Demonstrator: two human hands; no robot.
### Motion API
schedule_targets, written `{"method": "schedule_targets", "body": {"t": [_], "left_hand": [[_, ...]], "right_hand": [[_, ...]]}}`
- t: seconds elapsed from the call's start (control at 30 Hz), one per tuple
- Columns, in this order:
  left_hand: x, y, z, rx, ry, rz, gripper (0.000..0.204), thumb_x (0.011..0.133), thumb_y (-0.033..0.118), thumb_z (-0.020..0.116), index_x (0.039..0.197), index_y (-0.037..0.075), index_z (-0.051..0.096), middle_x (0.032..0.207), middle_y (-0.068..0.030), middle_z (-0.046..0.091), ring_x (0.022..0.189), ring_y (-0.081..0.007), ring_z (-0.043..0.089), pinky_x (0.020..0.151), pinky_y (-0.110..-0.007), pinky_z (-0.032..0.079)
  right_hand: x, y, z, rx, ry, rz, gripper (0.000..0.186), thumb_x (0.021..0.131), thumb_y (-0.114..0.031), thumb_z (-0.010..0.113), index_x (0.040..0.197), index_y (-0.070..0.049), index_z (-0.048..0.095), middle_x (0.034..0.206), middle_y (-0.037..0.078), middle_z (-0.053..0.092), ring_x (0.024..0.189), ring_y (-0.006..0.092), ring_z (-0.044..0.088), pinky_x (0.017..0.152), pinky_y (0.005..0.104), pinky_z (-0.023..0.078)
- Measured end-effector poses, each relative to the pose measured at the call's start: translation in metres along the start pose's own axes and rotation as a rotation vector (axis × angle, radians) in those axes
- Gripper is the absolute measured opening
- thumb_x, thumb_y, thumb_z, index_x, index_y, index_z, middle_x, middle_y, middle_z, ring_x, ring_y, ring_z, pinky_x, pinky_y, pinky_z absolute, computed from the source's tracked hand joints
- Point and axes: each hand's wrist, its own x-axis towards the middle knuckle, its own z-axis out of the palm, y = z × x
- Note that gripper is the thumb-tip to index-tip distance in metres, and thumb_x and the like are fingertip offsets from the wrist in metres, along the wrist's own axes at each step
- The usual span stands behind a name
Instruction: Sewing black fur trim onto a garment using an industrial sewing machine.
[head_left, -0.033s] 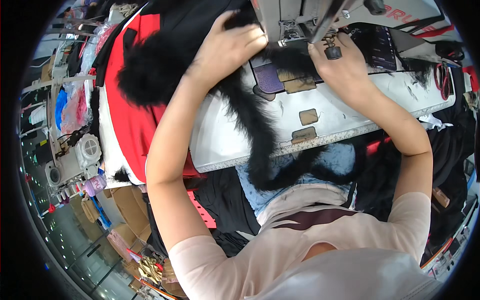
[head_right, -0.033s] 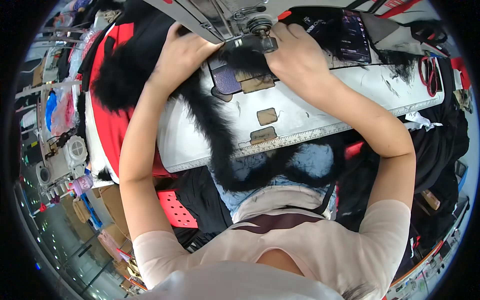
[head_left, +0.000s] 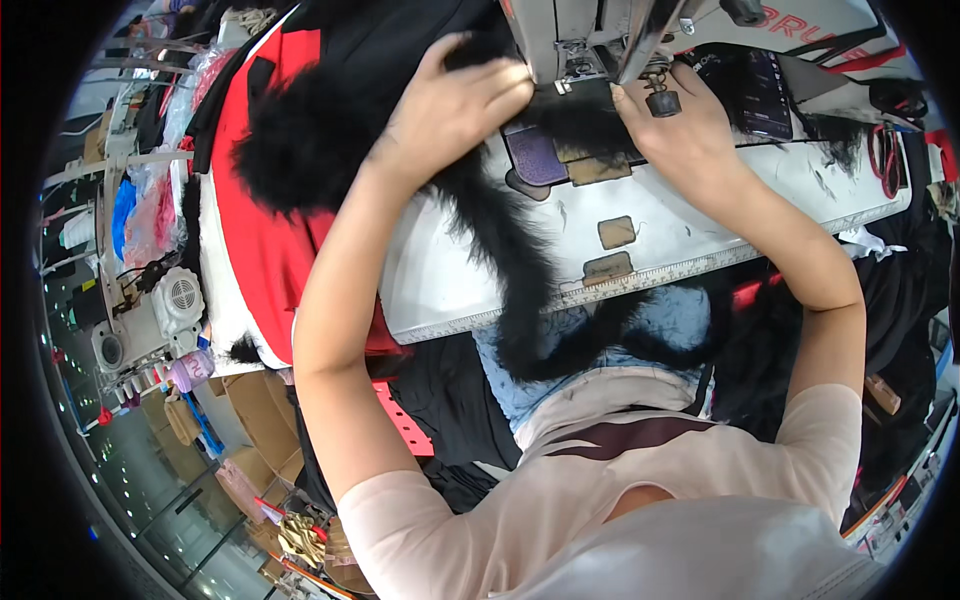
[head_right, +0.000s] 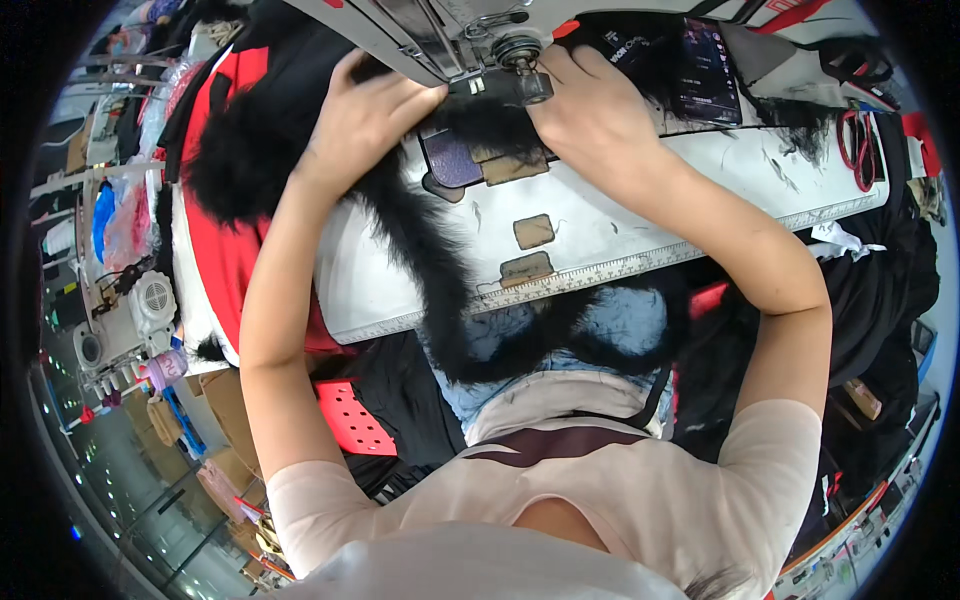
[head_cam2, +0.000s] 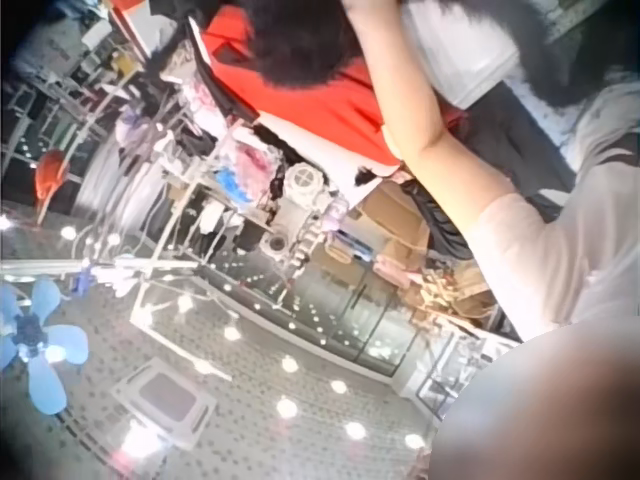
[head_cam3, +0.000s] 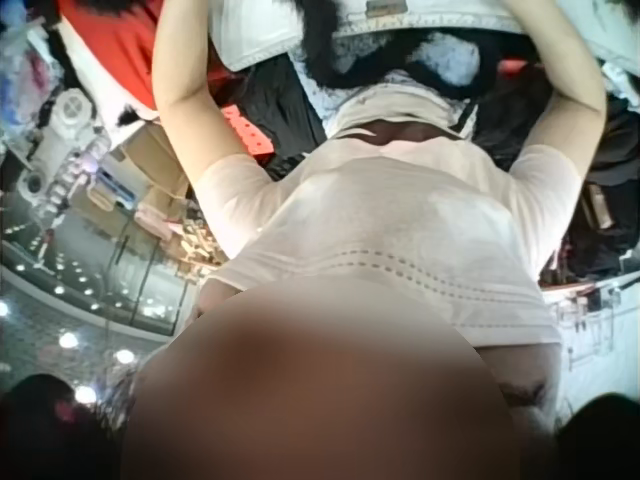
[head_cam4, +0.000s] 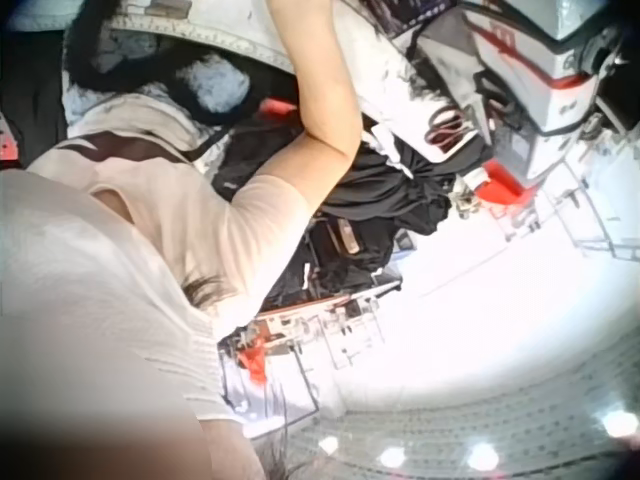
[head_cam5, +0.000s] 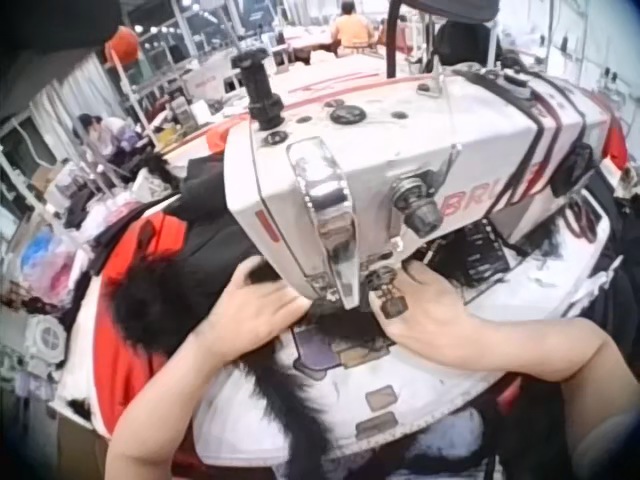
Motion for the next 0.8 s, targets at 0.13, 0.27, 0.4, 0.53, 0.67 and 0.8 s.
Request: {"method": "schedule_targets", "body": {"t": [0.13, 0.27, 0.4, 0.53, 0.67, 0.8], "left_hand": [[-0.013, 0.059, -0.030, -0.088, -0.023, -0.207, 0.026, 0.085, 0.013, 0.060, 0.111, 0.012, 0.066, 0.132, -0.0004, 0.064, 0.120, -0.0160, 0.061, 0.107, -0.049, 0.035], [-0.033, 0.106, -0.045, -0.134, 0.001, -0.573, 0.035, 0.084, 0.011, 0.059, 0.118, 0.013, 0.066, 0.135, 0.0002, 0.061, 0.128, -0.0166, 0.054, 0.104, -0.048, 0.035], [-0.073, 0.078, -0.069, 0.255, -0.399, -0.442, 0.040, 0.084, 0.012, 0.059, 0.124, 0.016, 0.065, 0.135, 0.0032, 0.058, 0.134, -0.0182, 0.048, 0.105, -0.049, 0.036], [-0.117, 0.038, -0.094, 0.614, -0.551, -0.377, 0.027, 0.083, 0.015, 0.061, 0.108, 0.016, 0.072, 0.134, 0.0071, 0.058, 0.145, -0.0181, 0.037, 0.115, -0.046, 0.030], [-0.160, 0.004, -0.132, 0.519, -0.628, -0.404, 0.017, 0.080, 0.005, 0.062, 0.090, 0.010, 0.075, 0.132, -0.0006, 0.061, 0.148, -0.0240, 0.035, 0.117, -0.048, 0.032], [-0.184, -0.018, -0.167, 0.201, -0.663, -0.703, 0.030, 0.081, -0.005, 0.056, 0.098, 0.010, 0.076, 0.139, -0.0091, 0.061, 0.144, -0.0319, 0.040, 0.114, -0.050, 0.031]], "right_hand": [[-0.006, 0.008, 0.001, 0.085, 0.101, -0.129, 0.046, 0.076, -0.008, 0.062, 0.121, -0.003, 0.067, 0.104, 0.006, 0.064, 0.104, 0.0259, 0.064, 0.098, 0.0419, 0.050], [-0.013, 0.016, 0.005, 0.158, 0.100, -0.198, 0.045, 0.080, -0.009, 0.060, 0.124, -0.004, 0.065, 0.117, 0.006, 0.065, 0.116, 0.0252, 0.062, 0.107, 0.0438, 0.046], [-0.016, 0.016, 0.008, 0.174, 0.109, -0.178, 0.044, 0.081, -0.008, 0.059, 0.124, -0.003, 0.065, 0.130, 0.006, 0.064, 0.120, 0.0254, 0.059, 0.109, 0.0435, 0.044], [-0.026, 0.014, 0.007, 0.196, 0.104, -0.089, 0.044, 0.081, -0.006, 0.058, 0.124, -0.004, 0.065, 0.132, 0.007, 0.063, 0.120, 0.0259, 0.059, 0.108, 0.0423, 0.044], [-0.029, 0.014, 0.002, 0.214, 0.093, -0.057, 0.044, 0.081, -0.006, 0.058, 0.125, -0.004, 0.065, 0.132, 0.008, 0.063, 0.121, 0.0266, 0.059, 0.105, 0.0405, 0.045], [-0.033, 0.021, 0.000, 0.227, 0.151, -0.040, 0.043, 0.080, -0.007, 0.060, 0.123, -0.002, 0.065, 0.128, 0.010, 0.064, 0.122, 0.0280, 0.058, 0.101, 0.0391, 0.048]]}}
